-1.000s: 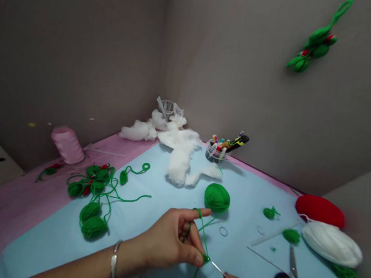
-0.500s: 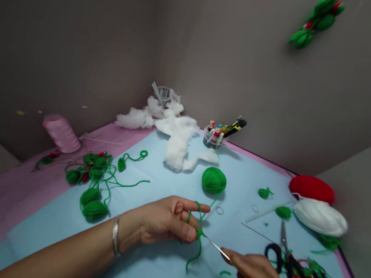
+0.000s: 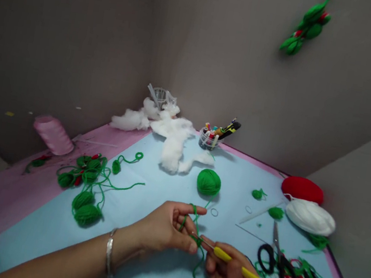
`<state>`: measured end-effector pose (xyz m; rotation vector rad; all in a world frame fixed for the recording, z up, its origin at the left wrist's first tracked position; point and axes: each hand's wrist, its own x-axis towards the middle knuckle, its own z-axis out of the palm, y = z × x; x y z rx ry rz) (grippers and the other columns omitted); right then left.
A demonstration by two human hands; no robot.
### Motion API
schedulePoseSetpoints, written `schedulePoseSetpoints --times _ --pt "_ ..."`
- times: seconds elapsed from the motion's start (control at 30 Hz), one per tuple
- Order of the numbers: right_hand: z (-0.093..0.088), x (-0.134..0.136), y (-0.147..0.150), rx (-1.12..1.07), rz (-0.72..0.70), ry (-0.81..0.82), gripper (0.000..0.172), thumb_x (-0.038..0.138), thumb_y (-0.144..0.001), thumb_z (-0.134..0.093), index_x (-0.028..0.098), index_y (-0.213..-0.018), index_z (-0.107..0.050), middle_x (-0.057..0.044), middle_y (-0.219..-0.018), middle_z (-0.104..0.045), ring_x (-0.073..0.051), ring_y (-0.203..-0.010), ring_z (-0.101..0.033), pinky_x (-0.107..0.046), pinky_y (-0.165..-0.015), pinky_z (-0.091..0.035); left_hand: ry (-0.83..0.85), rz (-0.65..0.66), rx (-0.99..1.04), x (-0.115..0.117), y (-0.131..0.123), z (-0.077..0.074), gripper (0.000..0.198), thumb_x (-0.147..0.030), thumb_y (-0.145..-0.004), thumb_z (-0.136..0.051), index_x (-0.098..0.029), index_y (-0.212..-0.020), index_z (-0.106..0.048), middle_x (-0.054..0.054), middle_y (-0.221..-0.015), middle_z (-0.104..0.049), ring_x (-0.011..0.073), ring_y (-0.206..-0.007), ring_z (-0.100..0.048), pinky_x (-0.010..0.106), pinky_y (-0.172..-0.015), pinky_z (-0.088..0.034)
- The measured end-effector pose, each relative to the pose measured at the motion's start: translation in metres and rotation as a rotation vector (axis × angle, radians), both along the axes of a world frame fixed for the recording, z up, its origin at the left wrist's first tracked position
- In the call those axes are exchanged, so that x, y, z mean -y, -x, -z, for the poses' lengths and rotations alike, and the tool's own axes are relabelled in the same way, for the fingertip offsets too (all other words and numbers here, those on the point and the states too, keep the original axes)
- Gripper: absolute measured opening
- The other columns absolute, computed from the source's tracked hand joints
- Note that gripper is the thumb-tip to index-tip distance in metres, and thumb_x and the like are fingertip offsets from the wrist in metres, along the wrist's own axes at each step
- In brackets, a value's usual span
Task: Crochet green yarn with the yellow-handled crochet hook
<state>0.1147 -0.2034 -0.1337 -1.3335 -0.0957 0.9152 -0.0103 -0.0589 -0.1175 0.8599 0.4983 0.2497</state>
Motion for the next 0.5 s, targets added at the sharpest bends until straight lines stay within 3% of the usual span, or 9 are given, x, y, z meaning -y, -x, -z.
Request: schedulePoseSetpoints --times 0.1,0.2,0.5 --pt "-0.009 -0.007 0.003 -0.049 0.045 -0.005 0.052 0.056 -0.039 -0.093 0.018 -0.069 -0.077 -0.01 -0.069 -0.069 -0.015 -0.059 -0.063 -0.022 -0.059 -0.057 -0.005 -0.018 0.018 -0.002 -0.001 -0.002 0.103 -0.023 -0.027 -0.1 -0.008 -0.123 -0.066 -0.002 -0.067 -0.068 0.0081 -0.057 -0.058 0.024 -0.066 -0.044" --pt "-0.012 -0.008 0.003 -0.001 0.04 -0.03 0.049 0.055 -0.041 -0.093 0.017 -0.068 -0.076 -0.009 -0.068 -0.069 -0.014 -0.057 -0.062 -0.022 -0.057 -0.056 0.022 -0.048 0.007 -0.002 -0.002 -0.005 0.1 -0.026 -0.024 -0.1 -0.007 -0.117 -0.068 -0.003 -0.065 -0.067 0.0087 -0.056 -0.058 0.025 -0.064 -0.044" --pt "0.0 0.001 -0.003 0.325 -0.031 -0.215 0.032 0.051 -0.073 -0.079 0.021 -0.08 -0.078 -0.013 -0.073 -0.073 -0.019 -0.057 -0.068 -0.025 -0.052 -0.057 0.034 -0.102 -0.006 0.001 0.001 -0.008 0.086 -0.021 -0.025 -0.099 -0.011 -0.107 -0.073 -0.001 -0.066 -0.069 0.0106 -0.059 -0.061 0.024 -0.065 -0.045"
